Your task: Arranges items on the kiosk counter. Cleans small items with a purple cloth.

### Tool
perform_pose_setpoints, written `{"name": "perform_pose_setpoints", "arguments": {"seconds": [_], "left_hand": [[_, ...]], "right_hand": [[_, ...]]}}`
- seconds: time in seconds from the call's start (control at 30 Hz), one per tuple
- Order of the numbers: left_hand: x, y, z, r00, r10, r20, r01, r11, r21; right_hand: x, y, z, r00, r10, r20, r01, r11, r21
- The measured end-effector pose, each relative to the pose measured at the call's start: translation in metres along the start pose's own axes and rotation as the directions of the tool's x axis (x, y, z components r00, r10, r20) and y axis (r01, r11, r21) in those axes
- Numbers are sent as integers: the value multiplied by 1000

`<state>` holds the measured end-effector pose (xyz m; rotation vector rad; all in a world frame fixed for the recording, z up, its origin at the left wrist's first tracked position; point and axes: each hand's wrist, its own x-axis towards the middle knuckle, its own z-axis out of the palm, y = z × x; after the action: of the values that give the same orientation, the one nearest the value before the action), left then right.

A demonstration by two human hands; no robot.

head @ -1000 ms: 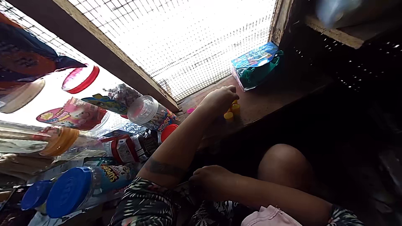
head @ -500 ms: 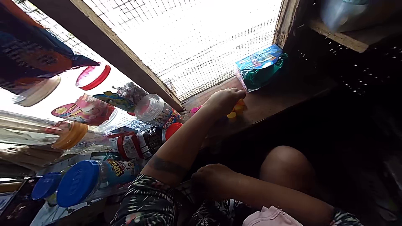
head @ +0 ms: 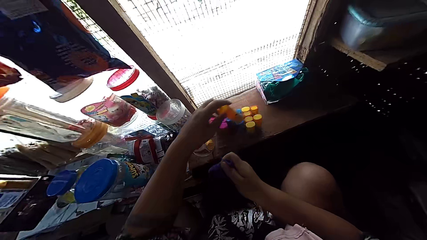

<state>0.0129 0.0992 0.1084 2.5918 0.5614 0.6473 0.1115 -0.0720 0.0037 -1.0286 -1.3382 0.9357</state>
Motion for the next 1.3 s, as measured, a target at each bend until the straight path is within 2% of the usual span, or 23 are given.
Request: {"name": "perform_pose_setpoints", "arguments": {"seconds": [0.07, 0.13, 0.23, 0.3, 0.37, 0.43, 0.57, 0.63, 0.73, 0.83, 0.93, 1.0, 1.13, 1.23, 1.3], "left_hand": [[-46, -6, -11, 990, -48, -130, 48, 999, -8], [-85, -10, -10, 967, -124, -223, 110, 991, -75], [-125, -4, 14, 961, -170, -216, 128, 972, -199], [-133, 13, 33, 977, -90, -192, 33, 959, -280], [-133, 29, 50, 967, -62, -247, -37, 926, -376], [-133, 34, 62, 935, -95, -341, -75, 888, -454], [-136, 34, 63, 860, -94, -502, -182, 862, -473], [-138, 35, 56, 814, -161, -558, -192, 833, -519], [-142, 38, 51, 773, -277, -571, -165, 782, -601], [-146, 45, 64, 775, -280, -566, -193, 749, -634], [-149, 52, 78, 814, -229, -534, -194, 759, -621], [-150, 53, 78, 837, -197, -511, -189, 772, -607], [-147, 47, 61, 781, -227, -582, -208, 784, -585], [-145, 47, 59, 776, -280, -565, -190, 750, -633], [-146, 48, 66, 779, -249, -575, -210, 762, -613]], "right_hand": [[-3, 1, 0, 967, -227, -118, 233, 972, 38], [-6, 1, -2, 904, -403, -141, 407, 913, -2], [-9, 3, 1, 820, -564, -96, 554, 825, -116], [-10, 7, 6, 829, -558, -34, 542, 817, -198], [-12, 11, 11, 859, -512, -6, 491, 827, -276], [-12, 12, 13, 876, -481, -23, 451, 837, -309], [-13, 9, 15, 848, -530, -28, 490, 802, -343], [-15, 11, 18, 837, -545, -37, 505, 798, -330], [-18, 12, 21, 822, -569, -5, 536, 779, -326], [-18, 7, 18, 803, -596, 18, 566, 751, -340], [-17, 4, 14, 800, -599, 43, 577, 747, -329], [-15, 4, 13, 800, -596, 66, 588, 759, -281], [-17, 3, 16, 791, -611, 34, 611, 785, -98], [-14, -8, 21, 850, -525, -50, 527, 846, 75], [-9, -10, 25, 888, -428, -167, 453, 875, 169]]}}
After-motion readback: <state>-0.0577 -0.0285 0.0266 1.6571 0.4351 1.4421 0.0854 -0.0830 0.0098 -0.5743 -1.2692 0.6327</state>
